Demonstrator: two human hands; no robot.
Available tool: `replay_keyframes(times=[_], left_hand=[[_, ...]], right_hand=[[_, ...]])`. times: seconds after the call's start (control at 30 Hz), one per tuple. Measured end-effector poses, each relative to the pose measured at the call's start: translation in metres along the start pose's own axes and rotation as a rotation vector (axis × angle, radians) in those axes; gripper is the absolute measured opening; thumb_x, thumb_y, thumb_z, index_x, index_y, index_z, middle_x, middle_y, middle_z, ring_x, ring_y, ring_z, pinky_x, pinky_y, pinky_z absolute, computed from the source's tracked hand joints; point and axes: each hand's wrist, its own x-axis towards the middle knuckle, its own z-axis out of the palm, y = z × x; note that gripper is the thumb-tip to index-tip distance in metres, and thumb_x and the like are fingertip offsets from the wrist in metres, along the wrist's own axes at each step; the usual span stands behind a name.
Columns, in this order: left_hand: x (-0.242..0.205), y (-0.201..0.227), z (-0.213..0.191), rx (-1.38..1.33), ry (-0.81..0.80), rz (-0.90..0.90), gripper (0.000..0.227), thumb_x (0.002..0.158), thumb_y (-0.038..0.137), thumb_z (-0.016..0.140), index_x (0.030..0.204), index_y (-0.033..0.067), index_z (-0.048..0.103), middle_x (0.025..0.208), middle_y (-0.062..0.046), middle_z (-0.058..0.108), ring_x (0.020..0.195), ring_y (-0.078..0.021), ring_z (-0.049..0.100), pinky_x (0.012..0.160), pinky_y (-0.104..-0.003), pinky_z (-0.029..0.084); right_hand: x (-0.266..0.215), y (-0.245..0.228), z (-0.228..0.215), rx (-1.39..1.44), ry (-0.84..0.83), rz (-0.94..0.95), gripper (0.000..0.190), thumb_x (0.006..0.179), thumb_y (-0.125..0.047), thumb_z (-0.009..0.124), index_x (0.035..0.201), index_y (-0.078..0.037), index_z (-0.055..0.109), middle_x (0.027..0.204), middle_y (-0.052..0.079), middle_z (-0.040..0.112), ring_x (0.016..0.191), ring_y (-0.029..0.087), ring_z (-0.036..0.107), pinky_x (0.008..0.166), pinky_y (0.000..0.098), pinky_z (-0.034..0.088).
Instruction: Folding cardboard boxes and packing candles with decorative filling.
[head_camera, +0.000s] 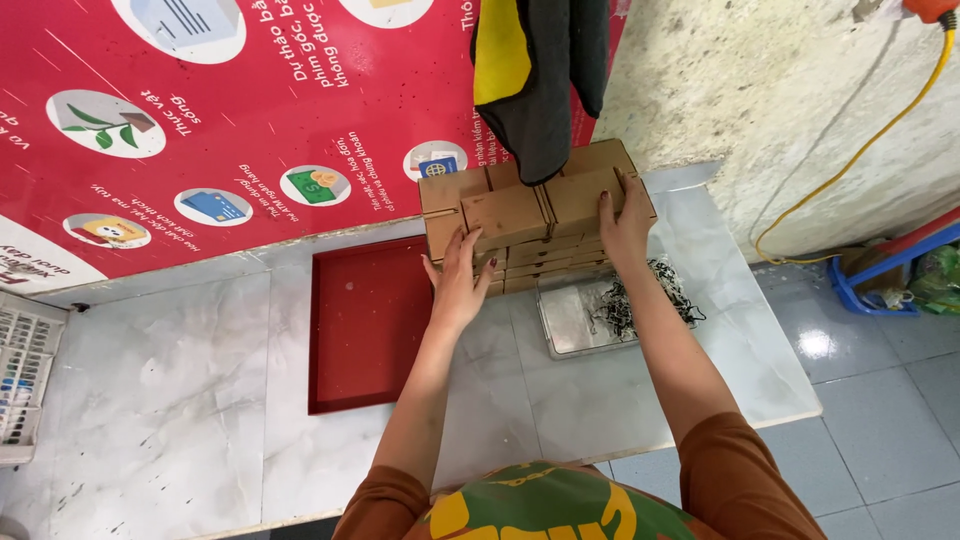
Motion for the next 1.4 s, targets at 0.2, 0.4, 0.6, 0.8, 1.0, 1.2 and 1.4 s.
replay_keyframes(times=[0.2, 0.4, 0.6, 0.8, 1.0, 1.2, 1.4], left_hand=[[0.002, -0.003, 0.005, -0.019, 0.074, 0.011, 0.057, 0.1, 0.025, 0.062, 0.151, 0.0211, 0.037, 0.162, -0.017, 0.035, 0.151, -0.0327, 0.036, 0.118, -0.074, 0.002], [0.008, -0.002, 0.005, -0.018, 0.098, 0.012, 0.053, 0.101, 0.021, 0.06, 0.149, 0.0195, 0.038, 0.161, -0.018, 0.034, 0.147, -0.0343, 0.038, 0.116, -0.074, 0.0], [0.01, -0.009, 0.007, -0.086, 0.121, -0.047, 0.044, 0.105, 0.017, 0.054, 0.147, 0.0195, 0.04, 0.156, -0.011, 0.047, 0.146, -0.0295, 0.045, 0.122, -0.07, 0.001], [-0.008, 0.019, -0.005, -0.045, 0.446, 0.198, 0.048, 0.103, 0.013, 0.057, 0.147, 0.0038, 0.041, 0.152, -0.021, 0.046, 0.145, -0.0414, 0.042, 0.123, -0.062, 0.015], [-0.085, -0.005, 0.084, -0.403, 0.44, 0.111, 0.033, 0.103, 0.01, 0.056, 0.136, 0.0047, 0.051, 0.132, -0.017, 0.059, 0.129, -0.0328, 0.057, 0.114, -0.046, 0.043], [-0.111, -0.026, 0.188, -0.66, -0.277, -0.435, 0.063, 0.098, 0.028, 0.056, 0.153, 0.0098, 0.031, 0.146, -0.015, 0.05, 0.128, -0.03, 0.058, 0.104, -0.038, 0.049], [-0.131, -0.032, 0.202, -0.454, -0.333, -0.412, 0.044, 0.104, 0.026, 0.055, 0.14, 0.0018, 0.049, 0.132, -0.018, 0.065, 0.125, -0.0286, 0.063, 0.104, -0.039, 0.051]], right_hand=[[0.003, -0.001, -0.012, 0.063, -0.083, 0.063, 0.047, 0.107, -0.016, 0.056, 0.15, 0.001, 0.048, 0.149, 0.028, 0.052, 0.14, 0.042, 0.047, 0.116, 0.0472, 0.037], [0.007, 0.02, -0.021, 0.204, -0.178, 0.094, 0.049, 0.106, -0.019, 0.057, 0.149, 0.003, 0.047, 0.15, 0.028, 0.053, 0.14, 0.038, 0.052, 0.114, 0.0412, 0.041], [0.017, -0.009, -0.048, 0.252, -0.344, 0.301, 0.056, 0.102, -0.028, 0.059, 0.152, -0.005, 0.046, 0.139, 0.022, 0.062, 0.124, 0.03, 0.063, 0.102, 0.0378, 0.049], [0.015, 0.019, -0.075, 0.312, -0.197, 0.17, 0.04, 0.11, -0.025, 0.055, 0.146, -0.008, 0.054, 0.146, 0.015, 0.059, 0.131, 0.026, 0.058, 0.105, 0.0384, 0.048], [-0.039, 0.14, -0.127, 0.342, 0.11, 0.606, 0.028, 0.111, -0.022, 0.061, 0.133, -0.004, 0.062, 0.121, 0.016, 0.064, 0.104, 0.021, 0.063, 0.091, 0.0358, 0.05], [-0.147, 0.263, -0.1, 0.252, -0.385, 0.671, 0.036, 0.1, -0.018, 0.065, 0.133, -0.003, 0.066, 0.123, 0.012, 0.072, 0.111, 0.019, 0.065, 0.095, 0.0295, 0.049], [-0.173, 0.189, -0.101, 0.117, -0.344, 0.707, 0.04, 0.089, -0.011, 0.07, 0.127, -0.001, 0.068, 0.113, 0.016, 0.074, 0.093, 0.025, 0.069, 0.076, 0.0371, 0.054]])
